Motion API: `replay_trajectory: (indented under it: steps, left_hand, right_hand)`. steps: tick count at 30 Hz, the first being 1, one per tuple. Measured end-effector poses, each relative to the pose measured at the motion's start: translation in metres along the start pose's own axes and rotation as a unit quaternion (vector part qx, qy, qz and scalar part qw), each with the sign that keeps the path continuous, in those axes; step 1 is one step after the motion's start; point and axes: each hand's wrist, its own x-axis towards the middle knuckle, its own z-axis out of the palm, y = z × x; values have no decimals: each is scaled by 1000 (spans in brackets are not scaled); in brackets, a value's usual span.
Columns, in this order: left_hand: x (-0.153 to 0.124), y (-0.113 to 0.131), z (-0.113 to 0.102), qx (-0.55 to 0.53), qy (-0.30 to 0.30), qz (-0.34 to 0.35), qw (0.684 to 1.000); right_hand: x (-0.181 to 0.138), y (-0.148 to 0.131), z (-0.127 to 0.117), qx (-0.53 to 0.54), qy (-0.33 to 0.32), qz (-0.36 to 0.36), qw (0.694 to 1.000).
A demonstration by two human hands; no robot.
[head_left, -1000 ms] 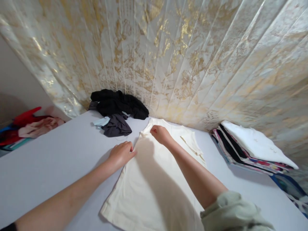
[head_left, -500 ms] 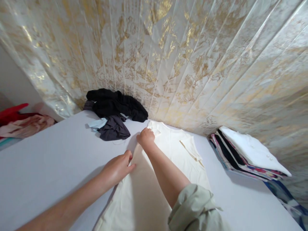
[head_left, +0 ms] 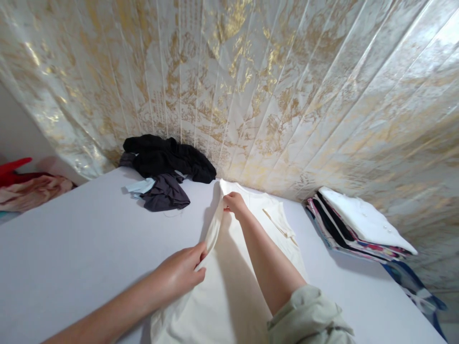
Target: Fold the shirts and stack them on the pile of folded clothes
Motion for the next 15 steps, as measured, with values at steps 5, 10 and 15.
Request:
replay_trajectory:
  steps: [5, 10, 15]
  left_hand:
    - [-6, 18, 12, -68, -23, 34, 997]
    - [-7, 43, 23, -145, -62, 50, 986]
    - [0, 56, 37, -145, -62, 62, 986]
  right_hand:
    - [-10, 17, -27, 94, 15, 15, 995]
    - [-14, 39, -43, 103, 49, 19, 993]
    - [-13, 59, -50, 25, 96, 10, 995]
